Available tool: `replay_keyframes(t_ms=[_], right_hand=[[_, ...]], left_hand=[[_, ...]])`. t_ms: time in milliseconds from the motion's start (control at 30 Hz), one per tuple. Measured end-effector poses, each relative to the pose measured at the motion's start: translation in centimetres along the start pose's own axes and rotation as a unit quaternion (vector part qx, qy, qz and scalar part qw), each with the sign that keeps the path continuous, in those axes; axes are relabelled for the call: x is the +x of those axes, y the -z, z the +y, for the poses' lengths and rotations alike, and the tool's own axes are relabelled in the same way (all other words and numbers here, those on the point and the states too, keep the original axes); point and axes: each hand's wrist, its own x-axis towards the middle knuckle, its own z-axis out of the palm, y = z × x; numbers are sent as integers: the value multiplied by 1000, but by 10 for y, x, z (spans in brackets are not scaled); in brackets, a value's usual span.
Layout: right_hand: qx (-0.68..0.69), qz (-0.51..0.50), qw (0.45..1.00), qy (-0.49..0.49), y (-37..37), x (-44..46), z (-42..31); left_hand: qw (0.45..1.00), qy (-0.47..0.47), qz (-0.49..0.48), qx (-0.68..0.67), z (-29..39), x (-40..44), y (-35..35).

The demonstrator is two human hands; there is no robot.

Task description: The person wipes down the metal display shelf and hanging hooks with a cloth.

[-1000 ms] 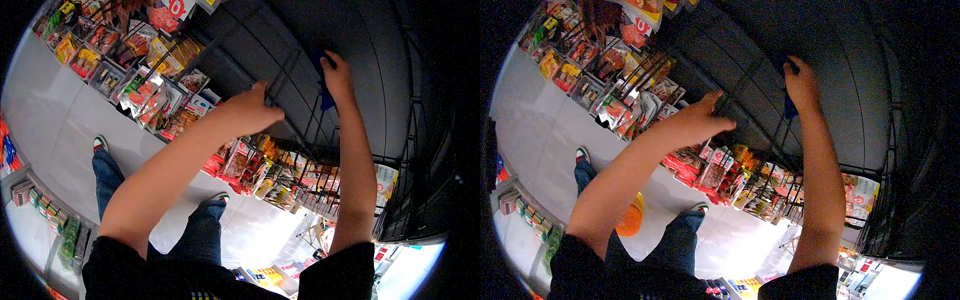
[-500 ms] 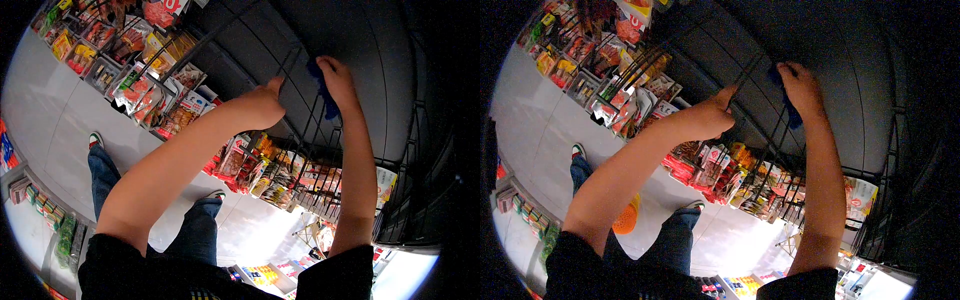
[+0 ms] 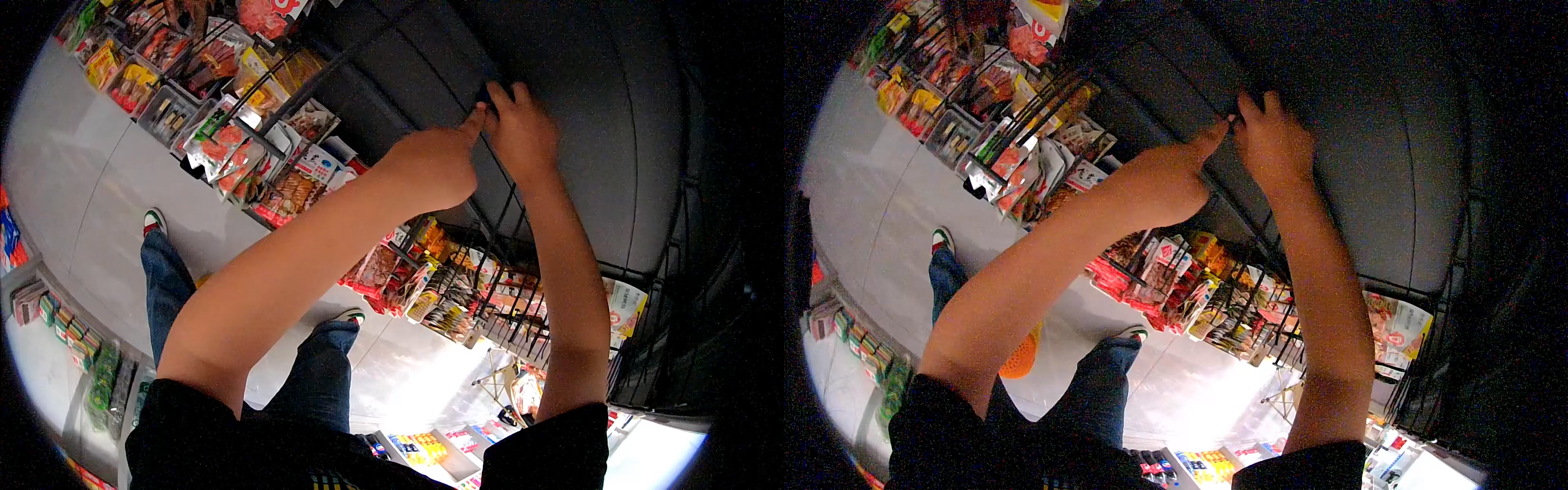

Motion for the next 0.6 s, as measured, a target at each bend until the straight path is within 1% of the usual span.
replay_keyframes(t_ms=[67, 100, 200, 267, 300, 333, 367, 400, 433, 467, 500, 533, 567, 600], right_hand=[[0, 49, 999, 3, -10, -6, 7], [-1, 47, 999, 4, -12, -10, 11], [9, 36, 999, 17, -12, -26, 24], [26, -43, 998, -32, -10, -36, 28], [25, -44, 998, -33, -8, -42, 32], [79, -25, 996, -34, -7, -49, 37], [133, -6, 990, -35, -7, -52, 43], [133, -6, 990, -35, -4, -53, 50], [123, 13, 990, -72, 4, -52, 59], [113, 31, 987, -108, 10, -50, 63], [113, 31, 987, -107, 15, -43, 63], [135, 67, 982, -117, 19, -30, 62], [156, 103, 974, -130, 22, -19, 61], [135, 64, 979, -137, 26, -6, 53]], left_hand=[[1000, -2, -17, -8, 5, -1, -5], [999, -7, -34, -16, 10, 0, -9], [999, -16, -42, 2, 16, 5, -33], [999, -14, -49, 3, 21, 6, -47], [998, -11, -55, 5, 21, 6, -53], [998, -12, -55, 5, 19, 5, -58], [999, -21, -36, -9, 15, 5, -62], [999, -29, -15, -24, 13, 5, -65], [999, -29, -15, -24, 16, 3, -62], [999, -13, -30, -24, 19, 1, -60], [999, 3, -45, -25, 21, -1, -59], [999, 2, -45, -26, 20, -1, -61], [999, -9, -22, -26, 19, -2, -63], [999, -20, 0, -25, 18, -2, -65]])
